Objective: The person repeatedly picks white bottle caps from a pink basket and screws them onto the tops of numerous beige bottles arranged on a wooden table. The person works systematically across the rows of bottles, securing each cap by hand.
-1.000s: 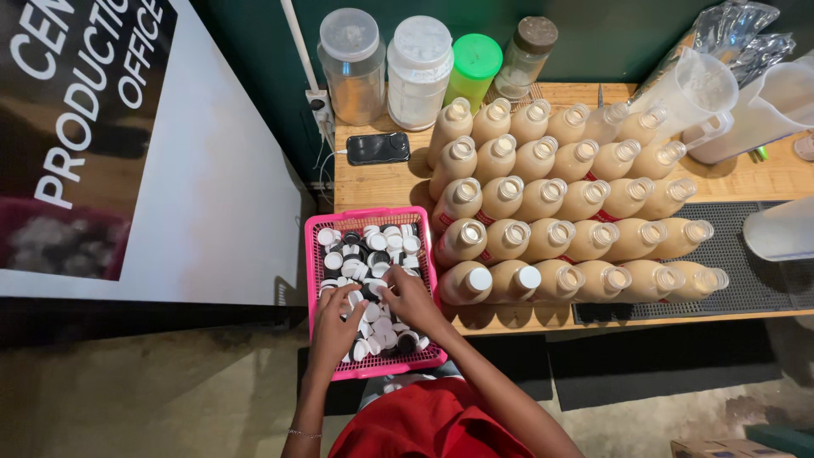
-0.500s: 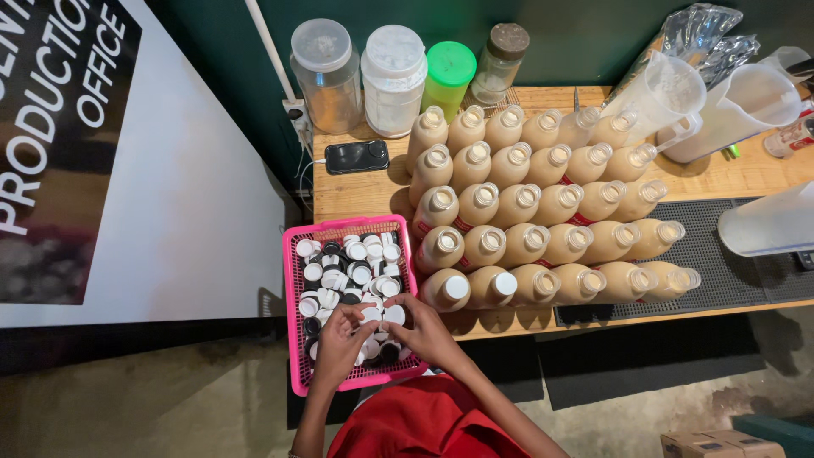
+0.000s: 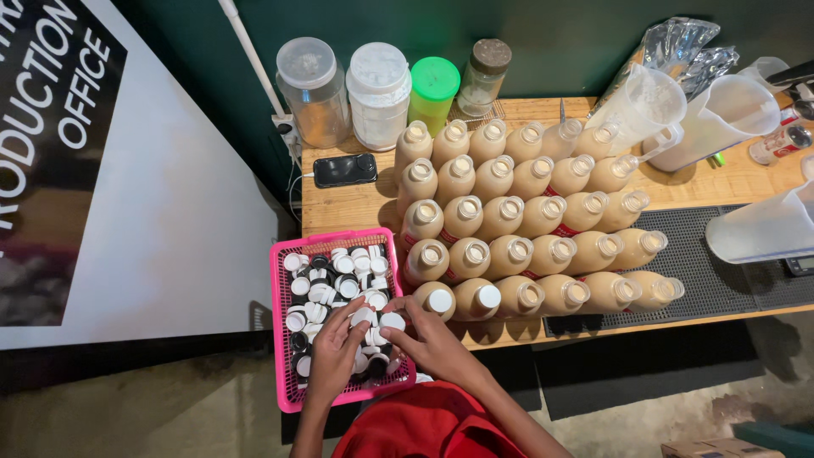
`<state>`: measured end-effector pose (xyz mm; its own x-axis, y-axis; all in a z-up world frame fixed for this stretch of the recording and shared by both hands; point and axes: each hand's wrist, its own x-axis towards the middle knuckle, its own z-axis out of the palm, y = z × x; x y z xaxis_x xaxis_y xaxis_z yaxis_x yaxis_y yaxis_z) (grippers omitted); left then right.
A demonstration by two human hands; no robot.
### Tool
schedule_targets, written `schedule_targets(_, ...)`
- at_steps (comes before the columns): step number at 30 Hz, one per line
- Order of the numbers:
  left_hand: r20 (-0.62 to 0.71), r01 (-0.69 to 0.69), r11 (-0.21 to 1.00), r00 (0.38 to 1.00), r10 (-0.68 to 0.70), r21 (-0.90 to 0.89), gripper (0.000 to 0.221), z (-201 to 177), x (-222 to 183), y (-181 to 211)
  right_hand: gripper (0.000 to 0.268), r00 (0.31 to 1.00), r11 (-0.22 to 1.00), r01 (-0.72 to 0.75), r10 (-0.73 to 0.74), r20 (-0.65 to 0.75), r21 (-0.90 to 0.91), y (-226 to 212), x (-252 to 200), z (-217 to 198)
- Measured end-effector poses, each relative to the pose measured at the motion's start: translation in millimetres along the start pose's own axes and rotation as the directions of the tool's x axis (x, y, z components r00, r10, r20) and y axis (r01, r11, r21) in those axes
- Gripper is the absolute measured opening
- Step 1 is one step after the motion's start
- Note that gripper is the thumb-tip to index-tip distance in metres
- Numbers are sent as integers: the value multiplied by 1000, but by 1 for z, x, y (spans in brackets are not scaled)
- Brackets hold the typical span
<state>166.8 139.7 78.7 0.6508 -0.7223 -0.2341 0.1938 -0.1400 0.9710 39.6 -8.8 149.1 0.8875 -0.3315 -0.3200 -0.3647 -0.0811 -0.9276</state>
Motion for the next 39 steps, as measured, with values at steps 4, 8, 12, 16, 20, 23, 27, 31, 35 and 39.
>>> schedule_targets(4,114,77,971,992,-52,-226,61,-6,0,17,38,996,997,79,-77,39,-27,-14,-12,-28)
schedule_targets(8,235,110,938,952,-194,329,53,-4,13,21,38,964,961,208,-170,204,-184,16,-16,-39)
schedule_targets(12,304,-87,917,952,-39,390,46,20,14,34,40,971,948,222,-193,143,-229,-12,-30,-64)
schedule_targets(16,221,-229,910,962,158,346,40,49,43,29,45,975,964,117,-157,-158,-238,11,-26,-96)
schedule_targets(20,145,-472,809,881,451,351,51,79,82,25,48,868,821,28,-303,-393,-571,32,-2,-128)
schedule_targets(23,174,-487,783,873,457,386,53,101,99,30,47,873,724,-27,-319,-368,-690,47,12,-141)
schedule_targets(27,229,-434,783,901,369,446,59,108,104,33,55,962,717,-56,-147,-229,-694,52,23,-152)
schedule_targets(31,220,-409,808,912,346,423,61,107,104,34,54,974,739,-9,-147,-175,-674,39,21,-159)
schedule_targets(35,168,-392,833,920,354,391,66,110,108,23,51,981,745,9,-137,-141,-666,28,22,-163)
schedule_targets(39,63,-344,865,936,346,365,68,115,112,6,50,986,746,11,-118,-116,-666,15,20,-164)
